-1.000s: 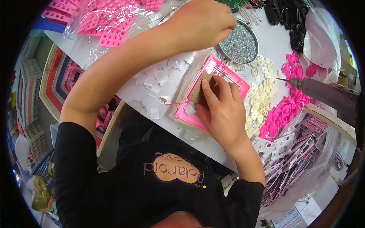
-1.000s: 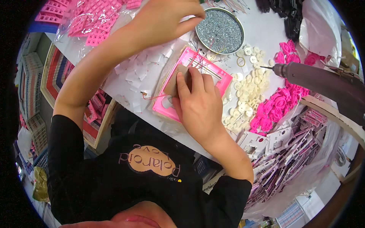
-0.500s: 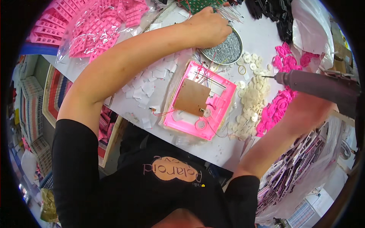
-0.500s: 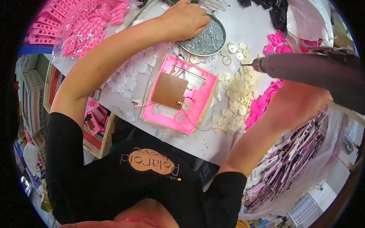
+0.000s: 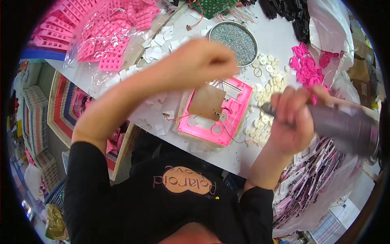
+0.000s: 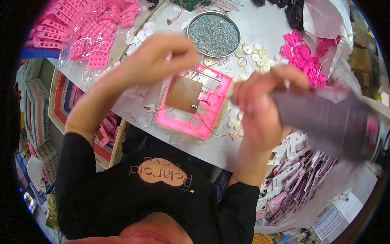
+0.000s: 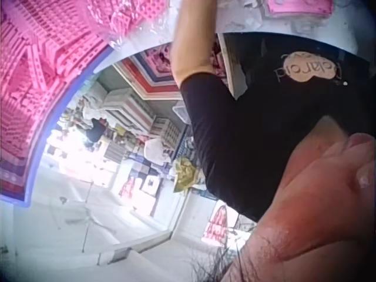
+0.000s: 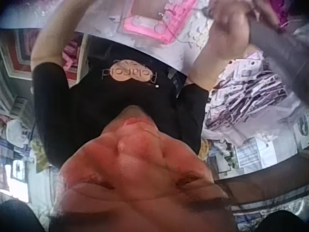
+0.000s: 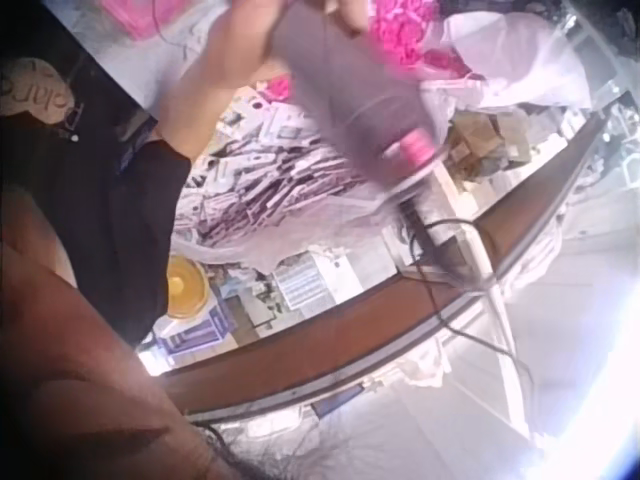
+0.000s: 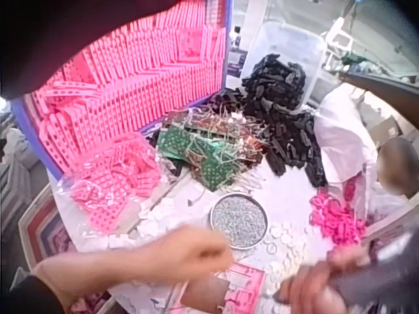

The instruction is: Assembling a pink toy calculator by installing a circuit board, internal components, and plastic casing parts.

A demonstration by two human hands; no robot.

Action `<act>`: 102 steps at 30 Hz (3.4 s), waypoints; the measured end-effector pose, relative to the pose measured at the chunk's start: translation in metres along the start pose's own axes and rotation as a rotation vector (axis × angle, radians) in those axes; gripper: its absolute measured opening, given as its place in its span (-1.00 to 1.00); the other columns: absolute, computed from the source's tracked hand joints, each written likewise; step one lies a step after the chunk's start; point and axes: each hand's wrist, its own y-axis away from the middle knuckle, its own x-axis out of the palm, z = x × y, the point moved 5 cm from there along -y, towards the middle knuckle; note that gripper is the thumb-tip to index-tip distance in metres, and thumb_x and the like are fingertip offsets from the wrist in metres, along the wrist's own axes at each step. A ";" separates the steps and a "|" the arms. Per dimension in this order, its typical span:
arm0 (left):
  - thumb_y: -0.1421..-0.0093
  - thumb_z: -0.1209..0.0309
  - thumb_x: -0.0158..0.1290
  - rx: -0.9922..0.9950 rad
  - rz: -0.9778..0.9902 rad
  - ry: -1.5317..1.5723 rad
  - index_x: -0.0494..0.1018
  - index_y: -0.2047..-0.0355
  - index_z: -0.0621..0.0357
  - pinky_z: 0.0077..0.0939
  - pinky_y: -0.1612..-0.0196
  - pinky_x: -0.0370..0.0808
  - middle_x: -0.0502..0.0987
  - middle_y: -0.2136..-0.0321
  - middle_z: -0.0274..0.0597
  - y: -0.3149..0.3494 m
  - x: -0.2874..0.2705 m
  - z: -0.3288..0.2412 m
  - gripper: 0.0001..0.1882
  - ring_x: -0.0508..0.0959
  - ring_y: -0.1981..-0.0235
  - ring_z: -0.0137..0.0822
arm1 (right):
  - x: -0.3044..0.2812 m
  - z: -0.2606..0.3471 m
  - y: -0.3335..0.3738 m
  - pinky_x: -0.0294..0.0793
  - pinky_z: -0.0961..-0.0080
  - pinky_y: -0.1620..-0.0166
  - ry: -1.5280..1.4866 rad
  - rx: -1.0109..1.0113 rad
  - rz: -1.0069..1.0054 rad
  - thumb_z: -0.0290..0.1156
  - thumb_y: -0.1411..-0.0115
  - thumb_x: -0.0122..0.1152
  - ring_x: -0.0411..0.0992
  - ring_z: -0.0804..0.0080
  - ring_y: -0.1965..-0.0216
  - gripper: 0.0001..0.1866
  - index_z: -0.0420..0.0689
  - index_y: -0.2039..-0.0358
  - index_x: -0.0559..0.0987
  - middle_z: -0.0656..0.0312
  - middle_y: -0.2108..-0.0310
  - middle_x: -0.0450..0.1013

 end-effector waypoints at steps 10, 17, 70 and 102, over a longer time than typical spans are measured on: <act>-0.45 0.27 -0.01 -0.344 0.117 1.386 0.45 0.17 0.28 -0.69 0.53 0.06 0.40 0.34 -0.31 0.099 0.074 0.007 -0.73 0.18 0.55 -0.61 | 0.069 0.022 0.012 0.37 0.66 0.56 -0.198 -0.066 0.333 -0.33 -0.21 0.31 0.31 0.63 0.70 -0.63 0.09 0.03 0.38 0.47 0.68 0.35; -0.46 0.26 0.01 -0.309 0.153 1.432 0.47 0.20 0.23 -0.71 0.55 0.07 0.41 0.38 -0.38 0.099 0.077 0.005 -0.75 0.19 0.55 -0.65 | 0.071 0.017 0.010 0.38 0.64 0.55 -0.198 -0.078 0.342 -0.32 -0.22 0.29 0.30 0.64 0.70 -0.68 0.07 0.08 0.37 0.47 0.68 0.34; -0.14 0.45 0.14 0.561 0.200 -0.609 0.45 0.40 0.03 0.19 -0.38 0.18 0.64 0.04 -0.37 0.094 0.033 0.013 -0.94 0.55 -0.14 -0.38 | 0.037 -0.024 0.023 0.34 0.41 0.40 0.025 0.030 0.206 -0.34 -0.26 0.14 0.28 0.51 0.58 -0.65 -0.06 -0.01 0.31 0.38 0.63 0.29; -0.07 0.45 0.14 0.590 0.254 -0.682 0.42 0.44 0.06 0.15 -0.37 0.22 0.60 0.06 -0.26 0.099 0.035 0.005 -0.91 0.52 -0.15 -0.32 | 0.032 -0.036 0.023 0.51 0.37 0.35 -0.011 0.026 0.083 -0.37 -0.19 0.32 0.36 0.47 0.56 -0.58 -0.22 0.07 0.32 0.22 0.57 0.39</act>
